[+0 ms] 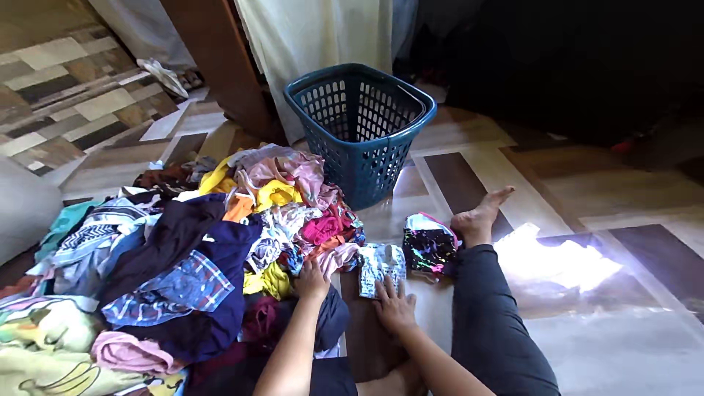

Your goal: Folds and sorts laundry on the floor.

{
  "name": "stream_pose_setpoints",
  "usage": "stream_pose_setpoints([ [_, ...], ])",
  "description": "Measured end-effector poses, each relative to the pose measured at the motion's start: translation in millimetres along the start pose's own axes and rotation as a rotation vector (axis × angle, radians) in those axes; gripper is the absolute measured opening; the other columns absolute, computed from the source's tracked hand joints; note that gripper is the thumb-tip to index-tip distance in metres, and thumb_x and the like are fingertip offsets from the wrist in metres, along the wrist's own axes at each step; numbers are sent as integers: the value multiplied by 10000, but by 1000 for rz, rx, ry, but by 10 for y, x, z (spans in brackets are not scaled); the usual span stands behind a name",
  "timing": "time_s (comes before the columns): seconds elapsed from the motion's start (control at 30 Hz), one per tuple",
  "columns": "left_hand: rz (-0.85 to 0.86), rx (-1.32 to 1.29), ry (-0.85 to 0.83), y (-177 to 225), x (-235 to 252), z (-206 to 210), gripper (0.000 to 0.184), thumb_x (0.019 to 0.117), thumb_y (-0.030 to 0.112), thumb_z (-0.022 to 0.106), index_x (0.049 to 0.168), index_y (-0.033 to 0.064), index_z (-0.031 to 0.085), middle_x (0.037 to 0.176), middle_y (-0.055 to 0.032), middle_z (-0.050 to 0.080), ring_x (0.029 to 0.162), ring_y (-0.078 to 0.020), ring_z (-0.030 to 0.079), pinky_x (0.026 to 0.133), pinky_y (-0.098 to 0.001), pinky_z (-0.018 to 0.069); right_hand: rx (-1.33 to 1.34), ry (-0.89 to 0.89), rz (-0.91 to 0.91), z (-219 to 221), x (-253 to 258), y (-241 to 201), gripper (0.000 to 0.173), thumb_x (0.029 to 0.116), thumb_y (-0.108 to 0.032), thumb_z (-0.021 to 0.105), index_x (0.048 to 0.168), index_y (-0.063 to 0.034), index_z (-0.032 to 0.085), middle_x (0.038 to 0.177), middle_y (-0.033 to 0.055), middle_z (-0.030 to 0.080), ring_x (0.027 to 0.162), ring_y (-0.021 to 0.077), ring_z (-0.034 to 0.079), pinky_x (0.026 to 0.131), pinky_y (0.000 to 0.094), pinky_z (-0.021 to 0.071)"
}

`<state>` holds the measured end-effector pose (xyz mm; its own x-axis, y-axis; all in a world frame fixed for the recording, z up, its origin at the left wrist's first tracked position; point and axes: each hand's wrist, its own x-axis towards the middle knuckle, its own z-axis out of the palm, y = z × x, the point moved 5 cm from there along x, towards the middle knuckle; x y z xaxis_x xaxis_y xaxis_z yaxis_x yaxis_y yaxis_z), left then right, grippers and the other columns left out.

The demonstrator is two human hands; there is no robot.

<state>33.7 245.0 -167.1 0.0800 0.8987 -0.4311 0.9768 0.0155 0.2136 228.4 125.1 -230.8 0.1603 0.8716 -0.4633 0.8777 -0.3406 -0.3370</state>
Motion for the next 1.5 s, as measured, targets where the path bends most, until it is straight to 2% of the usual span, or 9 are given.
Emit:
stream_pose_setpoints([
  [0.23, -62, -130, 3, -254, -253, 387, 438, 1060, 194, 470, 1474, 53, 505, 1423, -214, 575, 1304, -378, 572, 1070, -557, 461, -11, 54, 204, -60, 5, 32, 776, 1030, -583, 421, 1664, -223, 153, 1726, 145, 7, 1542, 532, 1, 1109, 810, 149],
  [0.4, 29, -521, 48, -390, -379, 318, 370, 1034, 154, 539, 1333, -54, 600, 1299, -279, 625, 1253, -382, 592, 1099, -526, 434, 68, 1, 238, -143, -96, -34, 739, 1047, -470, 483, 1656, -174, 186, 1717, 188, -7, 1540, 535, -7, 1137, 787, 132],
  [0.5, 47, -904, 137, -350, -547, 212, 301, 1016, 116, 585, 1239, -84, 618, 1065, -216, 665, 877, -240, 659, 810, -392, 558, 221, 39, 62, -145, -269, -263, 724, 1036, -444, 533, 1612, -74, 298, 1681, 260, 150, 1537, 515, 121, 1156, 747, 166],
  [0.6, 44, -1146, 74, -188, -812, 75, 266, 1010, 86, 605, 1223, -73, 588, 839, -84, 621, 596, -83, 566, 560, -240, 508, 523, 45, -276, -55, -430, -618, 810, 967, -354, 681, 1593, -11, 298, 1608, 251, 352, 1462, 441, 383, 1124, 700, 338],
  [0.73, 178, -1216, 79, -21, -1062, -53, 232, 987, 51, 611, 1177, -82, 601, 854, -69, 653, 657, -66, 607, 626, -233, 541, 788, 83, -525, -106, -549, -951, 635, 969, -212, 673, 1450, 129, 436, 1413, 299, 552, 1337, 360, 550, 1157, 456, 420],
  [0.9, 251, -1247, 172, 2, -1264, -474, 226, 992, 30, 591, 1184, -88, 583, 945, -85, 658, 772, -79, 642, 708, -242, 559, 762, 110, -516, -604, -638, -1085, 317, 1056, -104, 472, 1215, 104, 651, 1168, 247, 693, 1109, 291, 676, 1027, 430, 505],
  [1.03, 273, -1335, 337, -58, -1314, -825, 198, 990, 19, 578, 1151, -97, 583, 976, -107, 660, 845, -107, 660, 776, -285, 576, 865, 178, -529, -1001, -713, -1112, 314, 1048, -113, 439, 1124, 117, 639, 1047, 207, 689, 981, 222, 668, 916, 389, 531],
  [1.2, 355, -1308, 311, 84, -1470, -1005, 136, 987, 48, 602, 1035, -71, 648, 899, -61, 668, 817, -73, 647, 789, -262, 562, 957, 72, -785, -1155, -877, -1287, 473, 982, -204, 602, 1314, 116, 497, 1208, 198, 661, 1068, 183, 679, 921, 344, 566],
  [1.5, 330, -1199, 179, 14, -1670, -1133, 140, 949, 63, 687, 928, -42, 596, 780, -25, 611, 661, -68, 614, 653, -239, 558, 817, 131, -752, -1355, -965, -1243, 269, 999, -183, 593, 1096, 66, 625, 906, 82, 658, 805, 82, 626, 775, 282, 538],
])
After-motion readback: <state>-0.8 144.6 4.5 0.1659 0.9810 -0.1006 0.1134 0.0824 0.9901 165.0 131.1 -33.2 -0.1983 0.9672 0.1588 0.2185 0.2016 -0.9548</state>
